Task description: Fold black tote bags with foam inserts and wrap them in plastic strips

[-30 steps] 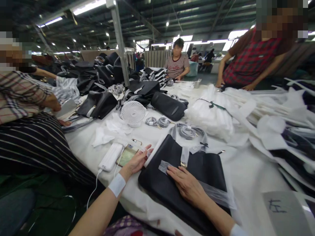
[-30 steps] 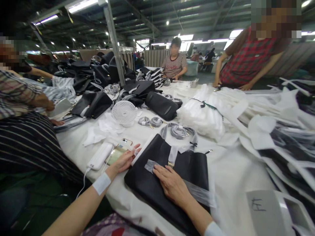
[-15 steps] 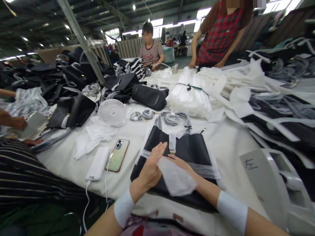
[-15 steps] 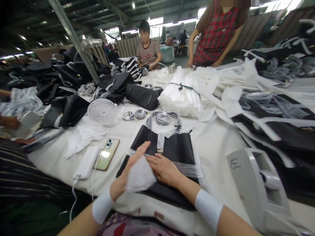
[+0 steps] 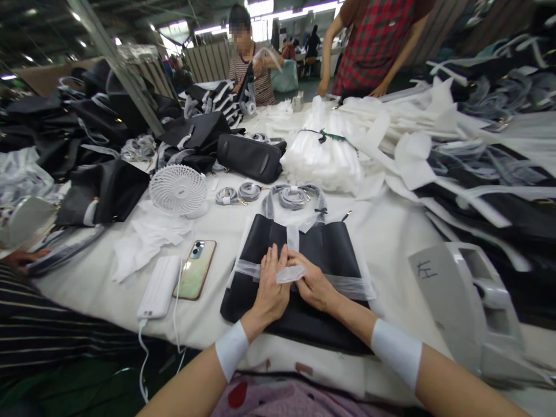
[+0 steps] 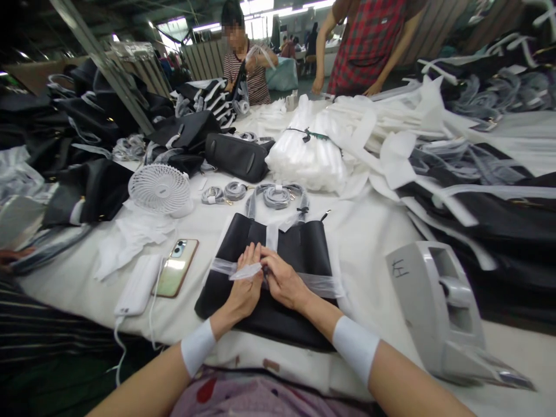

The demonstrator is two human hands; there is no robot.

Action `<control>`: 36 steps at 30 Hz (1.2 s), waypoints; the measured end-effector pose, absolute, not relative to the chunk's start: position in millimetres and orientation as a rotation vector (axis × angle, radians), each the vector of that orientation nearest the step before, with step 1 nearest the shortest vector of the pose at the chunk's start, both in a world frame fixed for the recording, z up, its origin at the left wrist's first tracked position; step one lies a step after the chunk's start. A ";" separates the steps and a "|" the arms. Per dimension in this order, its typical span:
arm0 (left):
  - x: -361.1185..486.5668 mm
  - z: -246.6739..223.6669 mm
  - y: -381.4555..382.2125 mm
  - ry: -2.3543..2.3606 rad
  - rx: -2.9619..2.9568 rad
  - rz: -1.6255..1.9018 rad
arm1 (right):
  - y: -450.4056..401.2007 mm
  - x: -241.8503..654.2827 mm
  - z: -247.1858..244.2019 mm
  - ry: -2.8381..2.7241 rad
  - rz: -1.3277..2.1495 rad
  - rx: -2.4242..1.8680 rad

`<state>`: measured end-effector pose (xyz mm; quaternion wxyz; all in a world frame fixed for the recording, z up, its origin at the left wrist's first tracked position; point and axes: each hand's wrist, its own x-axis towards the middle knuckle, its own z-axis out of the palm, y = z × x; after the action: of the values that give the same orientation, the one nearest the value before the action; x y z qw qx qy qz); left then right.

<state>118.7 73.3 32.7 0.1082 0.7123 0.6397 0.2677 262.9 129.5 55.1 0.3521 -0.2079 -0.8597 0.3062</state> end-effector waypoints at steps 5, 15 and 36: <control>128.0 34.2 69.6 2.009 2.319 0.566 | 134.6 261.5 42.5 -1.902 0.976 -0.726; 135.9 44.1 63.9 2.102 2.400 0.516 | 139.6 305.4 123.0 -1.486 1.005 -1.172; 136.8 46.7 62.7 2.119 2.339 0.618 | 84.3 319.3 145.6 -2.224 0.733 -1.261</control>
<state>136.8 62.7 46.7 -0.0369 0.7268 0.6584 0.1920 319.3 84.3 145.6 0.2385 -0.4605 -0.8121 0.2675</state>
